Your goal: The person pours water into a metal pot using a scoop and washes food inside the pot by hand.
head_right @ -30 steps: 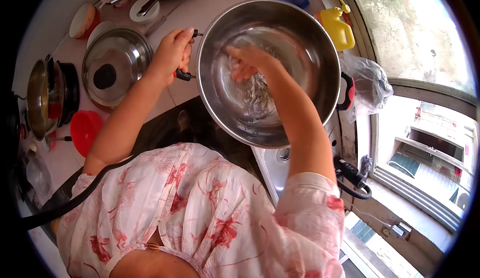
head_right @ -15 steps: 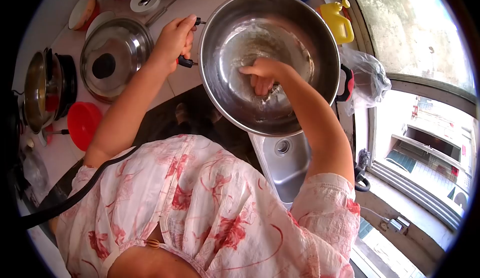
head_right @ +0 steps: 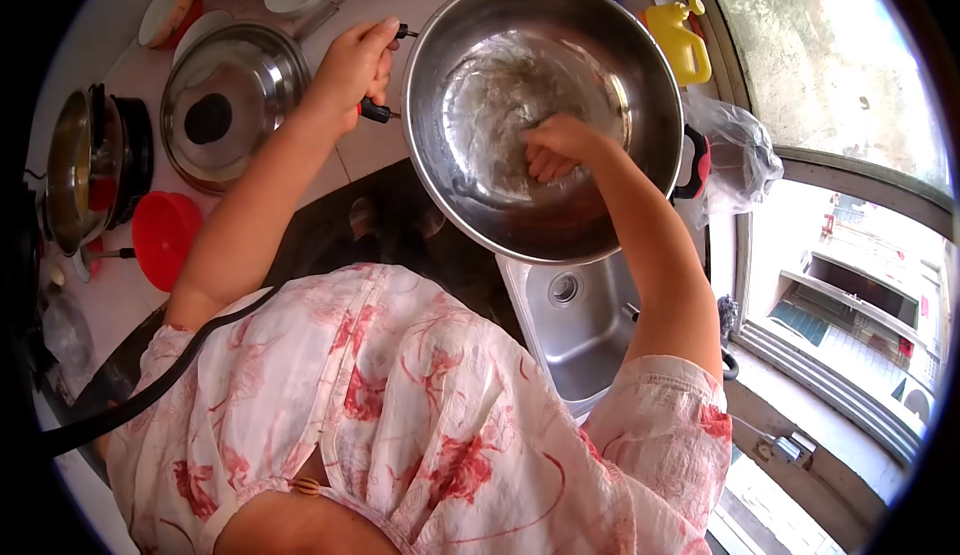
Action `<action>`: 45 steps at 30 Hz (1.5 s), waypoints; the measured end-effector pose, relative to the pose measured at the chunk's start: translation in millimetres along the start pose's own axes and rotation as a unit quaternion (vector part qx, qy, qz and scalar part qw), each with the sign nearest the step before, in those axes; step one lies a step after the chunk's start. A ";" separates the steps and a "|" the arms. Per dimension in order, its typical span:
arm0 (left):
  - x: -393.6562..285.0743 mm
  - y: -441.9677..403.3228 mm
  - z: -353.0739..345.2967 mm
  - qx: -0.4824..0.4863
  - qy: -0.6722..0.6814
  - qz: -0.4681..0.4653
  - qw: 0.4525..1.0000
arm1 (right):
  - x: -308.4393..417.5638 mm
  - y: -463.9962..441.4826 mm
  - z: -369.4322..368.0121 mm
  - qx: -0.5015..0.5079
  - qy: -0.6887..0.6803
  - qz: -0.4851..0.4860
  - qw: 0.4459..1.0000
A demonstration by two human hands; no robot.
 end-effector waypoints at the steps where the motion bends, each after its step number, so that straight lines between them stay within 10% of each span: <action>1: -0.2 0.1 0.6 -0.003 -0.001 0.005 1.000 | 1.8 0.2 -2.2 -0.001 0.002 0.001 1.000; 4: -2.4 2.7 -1.9 -0.011 -0.008 -0.001 1.000 | 2.8 8.2 -10.5 -0.057 0.160 0.034 0.985; 6: -2.9 3.0 -1.5 -0.013 -0.013 -0.001 1.000 | 8.0 41.4 -9.9 -0.305 0.381 0.057 0.871; 20: 2.1 1.2 -1.7 -0.015 0.027 -0.006 1.000 | 22.4 36.3 -100.5 -0.084 0.297 -0.009 0.951; 28: 0.2 -2.1 -1.3 0.013 -0.006 -0.014 1.000 | -38.2 60.1 -49.7 -0.068 0.383 0.127 0.913; 35: -2.3 -0.7 -3.1 -0.022 -0.029 -0.005 0.999 | -24.5 46.4 -23.4 -0.212 0.403 -0.019 0.890; 45: 1.8 -12.5 0.8 -0.012 -0.050 -0.067 0.996 | 32.5 39.7 -94.9 -0.104 0.371 0.213 0.898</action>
Point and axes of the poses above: each hand's wrist, its own y-axis away from the middle knuckle, its own z-axis out of the back of the hand, x = y × z, the point moved 5 cm from there along -y, towards the middle knuckle, and after that the axes turned 4 degrees about z, right-handed, at the moved point
